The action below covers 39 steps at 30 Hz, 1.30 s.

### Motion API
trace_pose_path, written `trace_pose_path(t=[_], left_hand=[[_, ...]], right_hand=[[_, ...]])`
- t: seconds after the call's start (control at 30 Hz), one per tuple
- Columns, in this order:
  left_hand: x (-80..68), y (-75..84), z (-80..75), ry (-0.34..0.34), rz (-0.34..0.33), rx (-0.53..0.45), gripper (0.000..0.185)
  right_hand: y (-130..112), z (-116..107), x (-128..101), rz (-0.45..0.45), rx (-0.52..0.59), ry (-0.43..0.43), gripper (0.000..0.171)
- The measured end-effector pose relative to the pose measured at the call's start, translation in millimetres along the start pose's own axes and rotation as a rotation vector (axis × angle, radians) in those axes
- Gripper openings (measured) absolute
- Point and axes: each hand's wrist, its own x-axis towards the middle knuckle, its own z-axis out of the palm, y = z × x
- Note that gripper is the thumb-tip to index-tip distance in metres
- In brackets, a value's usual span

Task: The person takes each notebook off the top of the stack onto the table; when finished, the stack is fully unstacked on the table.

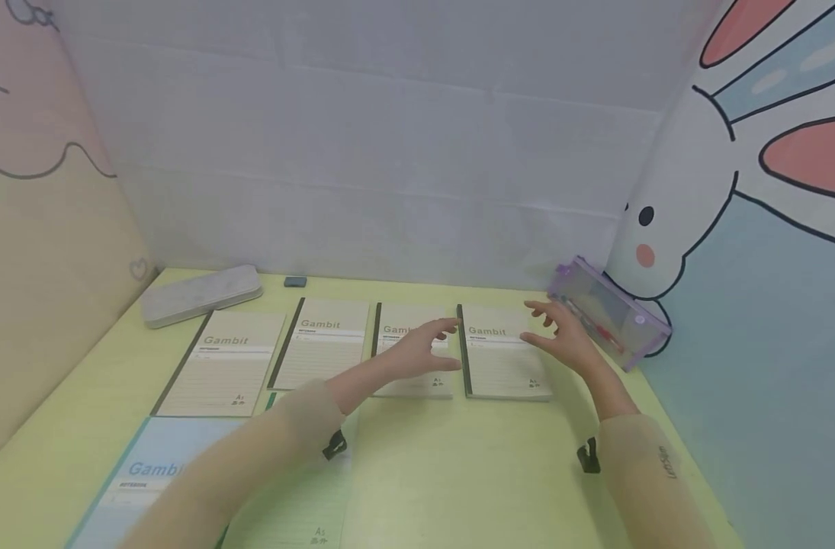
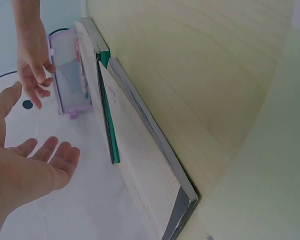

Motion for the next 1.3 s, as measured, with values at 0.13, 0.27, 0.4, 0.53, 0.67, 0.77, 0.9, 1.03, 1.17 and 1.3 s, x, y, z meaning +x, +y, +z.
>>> trace_pose_path(t=[0.13,0.27,0.4,0.53,0.67,0.77,0.9,1.03,1.17,1.3], left_hand=[[14.7,-4.0,8.7,-0.003,-0.031,-0.009,0.085],[26.7,-6.7,17.4,-0.002,-0.067,-0.008,0.09],[32.7,-7.2,26.2,-0.012,-0.111,0.005,0.095],[35.6,-6.7,32.7,-0.032,-0.137,0.067,0.097],[37.6,-7.6,37.2,-0.041,-0.168,0.075,0.097],[39.2,-10.1,39.8,-0.047,-0.183,0.065,0.096],[40.3,-12.1,41.4,-0.057,-0.18,0.081,0.095],[39.4,-11.0,40.6,-0.067,-0.177,0.128,0.093],[38.7,-10.5,40.2,-0.079,-0.16,0.171,0.092],[39.9,-14.6,40.2,-0.085,-0.157,0.163,0.091]], right_hand=[[13.6,4.7,-3.9,0.065,0.022,-0.053,0.062],[26.1,10.3,-8.1,0.134,0.078,-0.142,0.068],[39.2,18.1,-10.7,0.172,0.13,-0.214,0.074],[46.6,22.6,-11.0,0.19,0.142,-0.256,0.08],[48.6,24.6,-10.4,0.221,0.113,-0.306,0.085],[48.8,25.7,-10.1,0.241,0.112,-0.347,0.085],[47.9,26.8,-10.0,0.263,0.12,-0.371,0.086],[46.7,27.4,-10.0,0.276,0.107,-0.385,0.086],[45.4,26.7,-10.1,0.282,0.098,-0.392,0.084],[44.0,27.1,-10.0,0.289,0.092,-0.39,0.084]])
